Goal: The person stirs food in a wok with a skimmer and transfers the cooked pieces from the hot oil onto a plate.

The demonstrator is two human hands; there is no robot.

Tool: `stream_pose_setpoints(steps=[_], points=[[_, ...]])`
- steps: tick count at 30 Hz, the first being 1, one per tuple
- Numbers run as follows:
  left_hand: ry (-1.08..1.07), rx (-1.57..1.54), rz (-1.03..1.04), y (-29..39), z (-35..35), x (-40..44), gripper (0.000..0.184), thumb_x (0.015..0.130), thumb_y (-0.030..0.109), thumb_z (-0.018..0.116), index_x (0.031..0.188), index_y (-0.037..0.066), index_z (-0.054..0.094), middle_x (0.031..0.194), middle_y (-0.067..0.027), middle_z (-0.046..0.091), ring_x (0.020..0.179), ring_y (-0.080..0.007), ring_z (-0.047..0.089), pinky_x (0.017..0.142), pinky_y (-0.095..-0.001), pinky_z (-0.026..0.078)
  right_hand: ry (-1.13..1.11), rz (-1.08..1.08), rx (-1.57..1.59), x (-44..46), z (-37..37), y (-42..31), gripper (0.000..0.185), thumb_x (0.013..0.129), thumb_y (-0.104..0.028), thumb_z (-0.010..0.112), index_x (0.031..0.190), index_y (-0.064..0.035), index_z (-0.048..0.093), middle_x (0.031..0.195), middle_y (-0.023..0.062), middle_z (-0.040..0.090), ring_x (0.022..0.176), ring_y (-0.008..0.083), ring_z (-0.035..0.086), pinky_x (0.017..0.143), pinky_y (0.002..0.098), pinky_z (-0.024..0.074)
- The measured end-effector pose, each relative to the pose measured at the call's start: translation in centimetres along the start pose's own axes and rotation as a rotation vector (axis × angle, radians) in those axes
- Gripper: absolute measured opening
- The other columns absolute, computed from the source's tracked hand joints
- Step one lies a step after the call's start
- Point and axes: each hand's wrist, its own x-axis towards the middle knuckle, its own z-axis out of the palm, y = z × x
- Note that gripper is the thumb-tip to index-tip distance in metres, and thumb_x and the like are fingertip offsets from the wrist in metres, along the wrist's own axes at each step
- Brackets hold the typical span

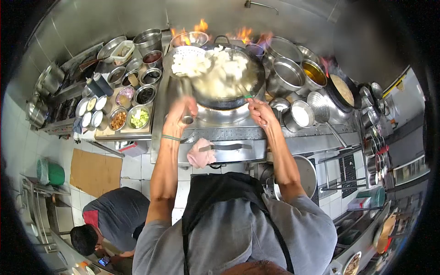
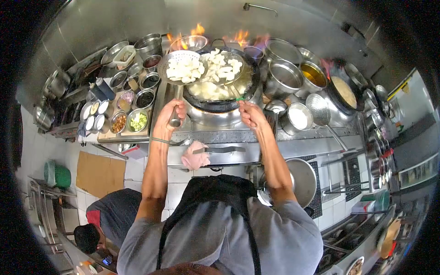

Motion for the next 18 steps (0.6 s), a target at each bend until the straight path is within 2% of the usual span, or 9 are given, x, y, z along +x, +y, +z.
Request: stream_pose_setpoints(steps=[6,7,13,16,17,18], points=[[0.048,0.003,-0.007,-1.2,-1.4,0.6,0.015,0.089,0.006,0.054,0.076,0.008,0.048,0.063,0.0003,0.046,0.048,-0.0089,0.045,0.041,-0.0239,0.042,0.026,0.049,0.076,-4.9,-0.6,-3.0,0.017,0.099,-0.007,0.051,0.115,-0.0025,0.053,0.071,-0.0008,0.050,0.040,0.0016,0.034,0.029,0.0176,0.0270],[0.055,0.012,0.004,-1.2,-1.3,0.6,0.015,0.089,0.006,0.054,0.076,0.008,0.048,0.063,0.0002,0.046,0.048,-0.0090,0.045,0.042,-0.0240,0.042,0.089,0.045,0.063,-5.8,-0.1,-3.8,0.018,0.098,-0.007,0.051,0.116,-0.0027,0.053,0.069,-0.0014,0.049,0.040,0.0009,0.034,0.029,0.0172,0.0263],[0.079,0.124,0.003,-1.8,1.1,1.6,0.013,0.089,0.007,0.054,0.077,0.006,0.051,0.060,-0.0011,0.047,0.048,-0.0111,0.046,0.042,-0.0247,0.043,0.068,-0.003,-0.077,-9.1,1.0,-8.7,0.015,0.099,-0.010,0.052,0.111,-0.0011,0.053,0.067,-0.0020,0.047,0.039,0.0008,0.033,0.028,0.0180,0.0251],[0.022,0.129,0.006,-2.6,2.2,4.1,0.012,0.090,0.007,0.053,0.078,0.005,0.050,0.058,-0.0016,0.046,0.047,-0.0125,0.046,0.042,-0.0259,0.043,0.105,-0.031,-0.140,-10.2,2.1,-11.2,0.025,0.096,-0.002,0.049,0.121,0.0016,0.051,0.069,-0.0022,0.048,0.039,0.0001,0.031,0.027,0.0172,0.0233],[0.054,0.098,-0.068,-2.7,2.9,5.1,0.011,0.090,0.006,0.051,0.079,0.005,0.049,0.058,-0.0016,0.046,0.046,-0.0130,0.046,0.042,-0.0267,0.044,0.098,-0.024,-0.218,-10.3,2.1,-12.3,0.028,0.096,-0.002,0.047,0.124,0.0019,0.050,0.069,-0.0026,0.048,0.039,0.0001,0.031,0.027,0.0175,0.0236],[0.012,0.074,-0.058,-3.0,3.1,6.2,0.011,0.089,0.006,0.051,0.078,0.004,0.052,0.058,-0.0038,0.049,0.046,-0.0155,0.049,0.043,-0.0289,0.045,0.098,-0.007,-0.221,-10.2,2.2,-13.4,0.029,0.096,-0.003,0.044,0.124,0.0018,0.049,0.070,-0.0025,0.049,0.039,0.0001,0.031,0.026,0.0178,0.0236]])
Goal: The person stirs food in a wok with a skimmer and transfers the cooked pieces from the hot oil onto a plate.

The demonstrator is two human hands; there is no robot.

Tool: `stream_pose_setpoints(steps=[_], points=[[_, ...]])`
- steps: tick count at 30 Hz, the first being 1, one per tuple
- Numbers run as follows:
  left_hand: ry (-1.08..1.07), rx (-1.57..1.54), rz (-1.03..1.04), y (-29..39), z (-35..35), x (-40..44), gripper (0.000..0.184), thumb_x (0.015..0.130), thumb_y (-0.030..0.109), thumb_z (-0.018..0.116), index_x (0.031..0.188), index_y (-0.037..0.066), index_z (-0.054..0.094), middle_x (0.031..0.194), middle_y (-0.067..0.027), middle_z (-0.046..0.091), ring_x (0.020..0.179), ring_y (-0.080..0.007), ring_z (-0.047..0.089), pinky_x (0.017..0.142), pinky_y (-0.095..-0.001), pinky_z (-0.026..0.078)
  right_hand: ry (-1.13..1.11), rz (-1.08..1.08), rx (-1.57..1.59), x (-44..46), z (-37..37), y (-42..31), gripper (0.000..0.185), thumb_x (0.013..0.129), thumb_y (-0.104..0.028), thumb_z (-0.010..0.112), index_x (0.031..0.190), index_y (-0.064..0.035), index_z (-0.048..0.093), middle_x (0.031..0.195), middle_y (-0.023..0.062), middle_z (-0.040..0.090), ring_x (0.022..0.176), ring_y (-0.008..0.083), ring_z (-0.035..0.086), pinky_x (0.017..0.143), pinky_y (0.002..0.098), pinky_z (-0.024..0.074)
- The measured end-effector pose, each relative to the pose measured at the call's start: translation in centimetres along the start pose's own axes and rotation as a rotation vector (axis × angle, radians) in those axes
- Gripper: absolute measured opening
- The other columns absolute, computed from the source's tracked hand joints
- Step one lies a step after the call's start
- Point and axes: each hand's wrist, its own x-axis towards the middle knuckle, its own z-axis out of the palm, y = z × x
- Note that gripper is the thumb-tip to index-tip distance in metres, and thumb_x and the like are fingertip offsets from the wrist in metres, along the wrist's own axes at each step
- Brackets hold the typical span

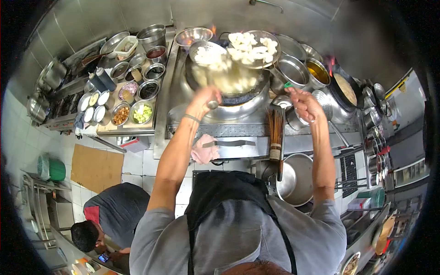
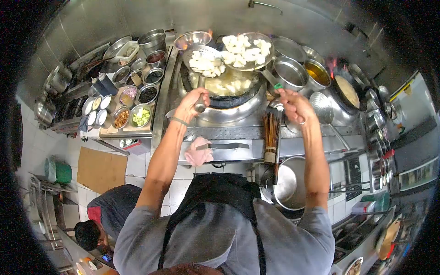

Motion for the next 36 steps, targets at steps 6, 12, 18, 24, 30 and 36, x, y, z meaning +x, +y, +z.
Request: stream_pose_setpoints(steps=[6,12,18,24,30,36], points=[[-0.182,-0.079,-0.105,-1.0,3.3,3.5,0.015,0.087,0.002,0.052,0.076,0.006,0.043,0.059,-0.0002,0.046,0.047,-0.0109,0.048,0.041,-0.0225,0.045,0.014,0.052,-0.252,4.0,-0.7,-3.3,0.014,0.099,-0.011,0.047,0.109,-0.0031,0.054,0.061,-0.0039,0.044,0.035,0.0029,0.030,0.026,0.0189,0.0224],[-0.243,-0.193,-0.206,-2.3,3.0,3.7,0.020,0.086,0.001,0.053,0.073,0.009,0.040,0.059,0.0006,0.045,0.046,-0.0096,0.047,0.042,-0.0240,0.047,0.092,-0.013,-0.330,3.3,1.1,-2.4,0.014,0.101,-0.018,0.050,0.105,-0.0049,0.054,0.071,-0.0020,0.048,0.038,0.0023,0.031,0.029,0.0208,0.0236],[-0.284,-0.135,-0.158,-1.1,4.0,1.8,0.021,0.088,0.004,0.052,0.071,0.010,0.041,0.060,0.0021,0.046,0.047,-0.0076,0.049,0.039,-0.0223,0.045,0.197,-0.108,-0.385,4.8,0.5,0.1,0.012,0.099,-0.016,0.052,0.091,-0.0064,0.052,0.067,-0.0001,0.048,0.040,0.0059,0.036,0.030,0.0230,0.0274],[-0.007,-0.222,-0.188,-1.0,1.1,5.5,0.013,0.087,0.019,0.062,0.080,0.009,0.058,0.064,-0.0033,0.057,0.049,-0.0172,0.056,0.040,-0.0294,0.045,0.179,-0.159,-0.345,5.0,2.8,1.3,0.007,0.097,-0.011,0.051,0.096,-0.0045,0.053,0.065,0.0013,0.049,0.039,0.0076,0.039,0.028,0.0251,0.0305],[-0.174,-0.131,-0.228,-0.5,-0.1,3.3,0.011,0.085,0.016,0.063,0.078,0.010,0.059,0.064,-0.0028,0.058,0.050,-0.0149,0.058,0.039,-0.0283,0.045,0.278,-0.271,-0.540,5.9,2.9,3.7,0.023,0.098,-0.012,0.050,0.116,0.0021,0.053,0.066,0.0028,0.051,0.035,0.0101,0.040,0.029,0.0272,0.0310],[-0.127,-0.161,-0.106,-0.6,1.4,0.2,0.022,0.090,0.006,0.051,0.070,0.008,0.041,0.062,0.0000,0.044,0.046,-0.0097,0.047,0.041,-0.0220,0.046,0.263,-0.290,-0.658,4.7,3.5,2.8,0.037,0.098,-0.012,0.049,0.130,0.0070,0.049,0.067,0.0037,0.054,0.035,0.0113,0.042,0.030,0.0280,0.0313]])
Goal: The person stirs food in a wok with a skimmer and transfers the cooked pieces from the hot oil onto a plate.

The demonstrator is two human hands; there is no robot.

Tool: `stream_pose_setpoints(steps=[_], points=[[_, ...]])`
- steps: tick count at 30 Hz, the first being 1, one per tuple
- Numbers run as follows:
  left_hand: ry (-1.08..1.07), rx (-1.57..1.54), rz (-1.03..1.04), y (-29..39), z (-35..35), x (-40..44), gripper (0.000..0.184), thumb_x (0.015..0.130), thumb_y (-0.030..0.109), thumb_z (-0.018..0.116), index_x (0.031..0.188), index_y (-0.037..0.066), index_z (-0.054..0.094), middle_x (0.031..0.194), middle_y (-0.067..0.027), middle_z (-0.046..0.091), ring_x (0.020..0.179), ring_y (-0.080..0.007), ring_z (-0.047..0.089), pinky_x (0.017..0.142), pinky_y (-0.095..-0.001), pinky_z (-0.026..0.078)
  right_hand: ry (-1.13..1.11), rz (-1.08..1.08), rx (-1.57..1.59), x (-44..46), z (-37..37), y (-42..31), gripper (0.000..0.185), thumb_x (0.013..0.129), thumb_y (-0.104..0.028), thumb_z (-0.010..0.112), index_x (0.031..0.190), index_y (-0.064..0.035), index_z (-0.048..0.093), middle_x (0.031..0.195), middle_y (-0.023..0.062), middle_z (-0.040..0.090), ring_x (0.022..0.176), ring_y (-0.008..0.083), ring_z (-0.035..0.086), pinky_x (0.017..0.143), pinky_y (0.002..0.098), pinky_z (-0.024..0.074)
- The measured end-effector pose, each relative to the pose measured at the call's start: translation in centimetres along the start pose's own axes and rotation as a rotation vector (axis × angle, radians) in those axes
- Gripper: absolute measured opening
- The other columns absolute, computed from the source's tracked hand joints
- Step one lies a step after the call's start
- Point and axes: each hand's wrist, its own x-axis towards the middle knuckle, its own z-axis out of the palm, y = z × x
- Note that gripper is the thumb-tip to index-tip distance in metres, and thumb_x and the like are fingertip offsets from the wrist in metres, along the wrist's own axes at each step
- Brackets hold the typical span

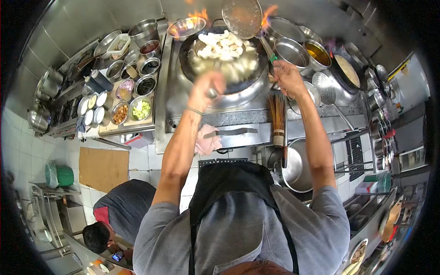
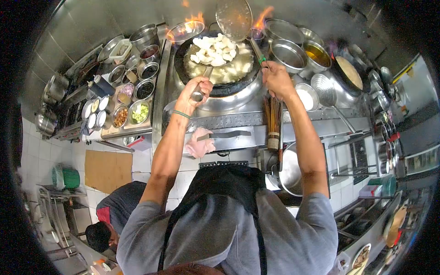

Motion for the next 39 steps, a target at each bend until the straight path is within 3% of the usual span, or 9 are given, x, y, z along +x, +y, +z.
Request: stream_pose_setpoints(steps=[5,9,12,16,17,24,33,36,39], points=[[-0.057,0.043,-0.109,0.7,-1.9,-0.6,0.021,0.091,0.011,0.051,0.072,0.011,0.041,0.061,0.0030,0.043,0.045,-0.0068,0.047,0.040,-0.0231,0.045,0.109,0.024,0.047,0.4,-0.4,0.6,0.037,0.097,-0.013,0.049,0.128,0.0061,0.051,0.064,0.0061,0.058,0.033,0.0136,0.043,0.030,0.0296,0.0324],[-0.111,0.051,-0.173,2.1,-1.2,-1.8,0.021,0.092,0.018,0.050,0.073,0.014,0.043,0.059,0.0068,0.042,0.045,-0.0055,0.046,0.038,-0.0267,0.046,0.175,0.024,-0.208,1.0,-1.7,3.1,0.032,0.093,-0.010,0.050,0.121,0.0038,0.058,0.069,0.0138,0.066,0.034,0.0176,0.049,0.031,0.0327,0.0380],[-0.062,-0.022,-0.114,3.2,-0.5,-2.1,0.018,0.092,0.013,0.050,0.075,0.009,0.045,0.062,0.0042,0.043,0.047,-0.0064,0.046,0.042,-0.0245,0.045,0.134,0.037,-0.295,0.9,-1.1,6.2,0.031,0.090,-0.009,0.049,0.115,0.0055,0.060,0.064,0.0115,0.063,0.035,0.0186,0.050,0.030,0.0327,0.0377],[-0.139,-0.361,-0.121,4.6,-1.4,-2.3,0.009,0.090,0.008,0.057,0.085,0.000,0.056,0.072,-0.0021,0.051,0.057,-0.0092,0.052,0.049,-0.0218,0.046,0.002,0.296,0.178,-0.6,1.9,8.4,0.016,0.089,-0.005,0.047,0.091,0.0000,0.061,0.057,0.0049,0.051,0.038,0.0146,0.047,0.029,0.0314,0.0357],[-0.333,-0.473,-0.239,4.9,-1.8,-2.3,0.005,0.092,0.005,0.053,0.092,-0.001,0.054,0.080,-0.0018,0.052,0.067,-0.0079,0.053,0.057,-0.0203,0.048,-0.032,0.373,0.291,-0.8,2.1,8.9,0.014,0.090,-0.002,0.045,0.091,-0.0026,0.059,0.064,0.0036,0.050,0.039,0.0094,0.043,0.027,0.0268,0.0322],[-0.094,-0.111,-0.148,6.4,-0.7,-3.7,0.019,0.090,0.011,0.052,0.072,0.013,0.050,0.060,0.0045,0.047,0.045,-0.0069,0.046,0.038,-0.0208,0.040,-0.208,0.440,0.873,-1.0,2.2,11.7,0.018,0.098,-0.007,0.046,0.114,-0.0027,0.049,0.075,-0.0017,0.049,0.040,0.0037,0.035,0.025,0.0195,0.0240],[0.106,0.128,0.095,4.5,-4.4,-2.4,0.024,0.088,0.011,0.051,0.064,0.012,0.050,0.053,0.0012,0.046,0.040,-0.0105,0.045,0.034,-0.0245,0.034,-0.139,0.324,0.903,-3.9,0.4,9.5,0.019,0.100,-0.014,0.052,0.114,-0.0027,0.054,0.068,-0.0020,0.047,0.039,0.0019,0.032,0.028,0.0193,0.0249],[0.019,-0.077,-0.059,4.5,-5.2,-1.8,0.023,0.087,0.011,0.050,0.064,0.011,0.052,0.054,-0.0008,0.049,0.042,-0.0110,0.048,0.035,-0.0249,0.035,-0.174,0.256,0.870,-5.1,-1.4,6.6,0.018,0.098,-0.008,0.051,0.115,-0.0024,0.053,0.069,-0.0004,0.049,0.042,0.0028,0.036,0.030,0.0192,0.0288],[0.025,0.008,0.037,4.0,-6.8,0.3,0.020,0.088,0.007,0.047,0.070,0.005,0.057,0.057,-0.0071,0.055,0.043,-0.0179,0.051,0.038,-0.0302,0.040,-0.143,0.222,0.778,-5.2,-3.1,4.6,0.014,0.099,-0.011,0.052,0.111,-0.0051,0.056,0.068,-0.0026,0.048,0.039,0.0022,0.032,0.028,0.0195,0.0256]])
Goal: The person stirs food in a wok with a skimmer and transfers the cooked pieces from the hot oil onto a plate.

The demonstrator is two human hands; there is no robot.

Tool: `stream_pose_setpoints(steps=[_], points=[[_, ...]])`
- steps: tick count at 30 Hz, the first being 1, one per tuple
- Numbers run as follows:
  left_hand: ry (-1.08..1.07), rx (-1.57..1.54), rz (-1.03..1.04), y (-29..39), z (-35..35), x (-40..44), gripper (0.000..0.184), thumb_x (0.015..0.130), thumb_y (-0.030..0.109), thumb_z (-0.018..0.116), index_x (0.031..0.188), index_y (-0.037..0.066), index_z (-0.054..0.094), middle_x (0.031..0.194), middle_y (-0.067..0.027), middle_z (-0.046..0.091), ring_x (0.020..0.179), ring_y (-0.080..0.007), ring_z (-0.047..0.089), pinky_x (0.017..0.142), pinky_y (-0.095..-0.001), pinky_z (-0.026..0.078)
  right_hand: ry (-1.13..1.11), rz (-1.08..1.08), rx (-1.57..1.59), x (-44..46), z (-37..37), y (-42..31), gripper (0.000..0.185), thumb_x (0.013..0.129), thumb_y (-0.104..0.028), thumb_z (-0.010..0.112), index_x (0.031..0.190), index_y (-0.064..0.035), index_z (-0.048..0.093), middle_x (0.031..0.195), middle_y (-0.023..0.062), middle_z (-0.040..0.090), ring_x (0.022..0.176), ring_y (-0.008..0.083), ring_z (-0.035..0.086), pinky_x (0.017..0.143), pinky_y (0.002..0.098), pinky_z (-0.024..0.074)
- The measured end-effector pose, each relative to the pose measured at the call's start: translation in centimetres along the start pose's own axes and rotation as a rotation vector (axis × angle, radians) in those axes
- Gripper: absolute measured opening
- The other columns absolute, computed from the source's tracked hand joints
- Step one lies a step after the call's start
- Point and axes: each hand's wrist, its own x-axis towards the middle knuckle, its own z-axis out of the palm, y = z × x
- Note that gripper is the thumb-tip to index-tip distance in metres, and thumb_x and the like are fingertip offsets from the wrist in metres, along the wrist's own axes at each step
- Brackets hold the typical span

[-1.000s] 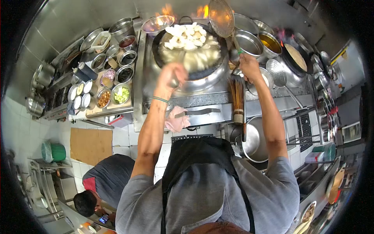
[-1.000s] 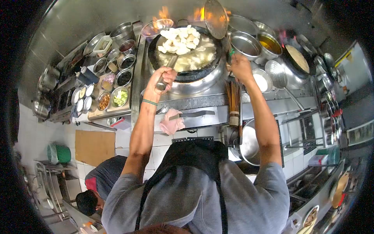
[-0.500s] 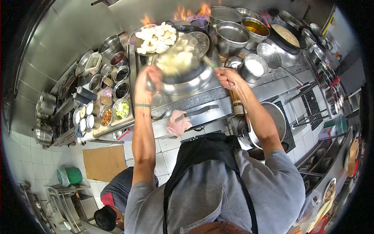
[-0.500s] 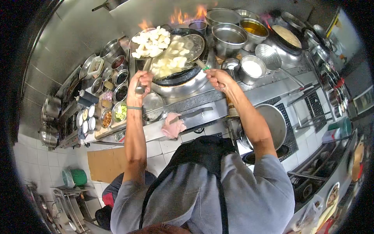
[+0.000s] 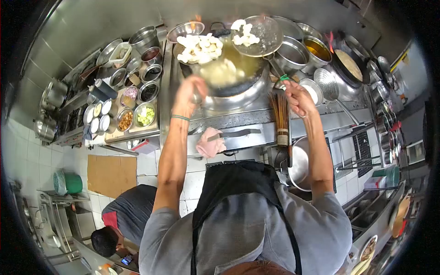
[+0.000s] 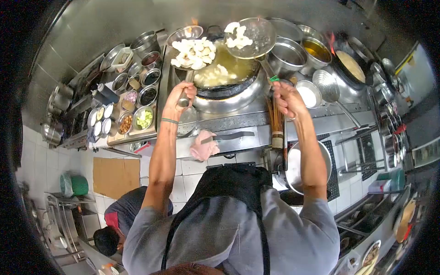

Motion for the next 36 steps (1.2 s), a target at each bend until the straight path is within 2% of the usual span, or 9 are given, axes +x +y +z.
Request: stream_pose_setpoints(steps=[2,8,12,15,20,28,31,32,36], points=[[0.126,0.077,0.086,-0.8,1.1,0.3,0.019,0.089,0.005,0.046,0.074,0.003,0.058,0.058,-0.0100,0.055,0.044,-0.0230,0.052,0.040,-0.0343,0.043,-0.002,-0.005,-0.125,-0.8,1.0,-2.4,0.015,0.099,-0.014,0.053,0.111,-0.0061,0.056,0.066,-0.0037,0.046,0.037,0.0014,0.030,0.027,0.0195,0.0237],[0.018,0.081,-0.033,-1.5,5.7,1.3,0.025,0.091,0.011,0.049,0.068,0.005,0.054,0.053,-0.0099,0.053,0.042,-0.0237,0.051,0.038,-0.0358,0.041,0.033,0.040,-0.617,-1.8,6.7,-8.2,0.028,0.097,-0.012,0.052,0.122,0.0004,0.053,0.067,-0.0022,0.048,0.037,0.0023,0.036,0.028,0.0205,0.0273],[-0.023,0.021,-0.101,-2.2,6.1,1.6,0.026,0.091,0.013,0.051,0.065,0.009,0.053,0.053,-0.0076,0.053,0.042,-0.0210,0.052,0.036,-0.0342,0.041,0.086,-0.099,-0.848,-0.3,8.3,-6.8,0.040,0.097,-0.011,0.050,0.134,0.0041,0.046,0.067,0.0009,0.051,0.037,0.0063,0.039,0.030,0.0241,0.0305],[-0.016,-0.072,-0.119,-2.4,6.1,0.9,0.027,0.091,0.014,0.052,0.064,0.011,0.052,0.052,-0.0056,0.052,0.041,-0.0194,0.051,0.035,-0.0327,0.041,0.047,-0.167,-0.913,-0.4,8.1,-6.3,0.037,0.094,-0.010,0.049,0.127,0.0063,0.051,0.068,0.0040,0.054,0.037,0.0099,0.043,0.030,0.0263,0.0336],[-0.069,-0.161,-0.123,-2.3,4.6,1.0,0.022,0.092,0.017,0.054,0.072,0.010,0.056,0.058,-0.0035,0.054,0.046,-0.0175,0.054,0.038,-0.0311,0.042,0.141,-0.208,-0.856,-0.8,7.6,-5.1,0.030,0.094,-0.009,0.047,0.119,0.0064,0.054,0.066,0.0048,0.054,0.035,0.0113,0.044,0.029,0.0274,0.0332],[-0.355,-0.236,-0.040,0.6,-2.2,1.8,0.028,0.098,0.020,0.052,0.112,-0.004,0.057,0.090,-0.0040,0.057,0.079,-0.0146,0.058,0.070,-0.0291,0.049,0.229,-0.138,-0.926,0.6,1.9,-3.0,0.026,0.095,-0.012,0.052,0.117,0.0015,0.053,0.071,0.0048,0.053,0.040,0.0108,0.042,0.030,0.0270,0.0339],[-0.412,-0.407,-0.072,1.1,-0.1,0.0,0.029,0.096,0.014,0.055,0.115,-0.007,0.053,0.097,-0.0058,0.055,0.083,-0.0132,0.056,0.074,-0.0263,0.049,0.248,0.116,-0.719,0.2,2.6,-1.2,0.024,0.096,-0.014,0.053,0.113,0.0011,0.053,0.071,0.0039,0.052,0.041,0.0100,0.041,0.029,0.0257,0.0323],[-0.407,-0.385,-0.066,1.6,0.5,-0.7,0.029,0.095,0.012,0.056,0.115,-0.008,0.052,0.097,-0.0065,0.054,0.083,-0.0132,0.056,0.074,-0.0262,0.050,0.196,0.211,-0.643,1.3,1.1,0.1,0.009,0.094,-0.009,0.050,0.094,-0.0028,0.057,0.068,0.0039,0.053,0.039,0.0094,0.044,0.030,0.0264,0.0321],[-0.408,-0.422,-0.062,2.8,2.0,-2.5,0.021,0.093,0.000,0.053,0.111,-0.011,0.050,0.091,-0.0081,0.051,0.081,-0.0144,0.054,0.075,-0.0266,0.051,0.019,0.330,-0.149,1.1,2.9,1.7,0.015,0.093,0.000,0.048,0.108,-0.0017,0.050,0.074,0.0016,0.050,0.043,0.0048,0.037,0.030,0.0222,0.0306]])
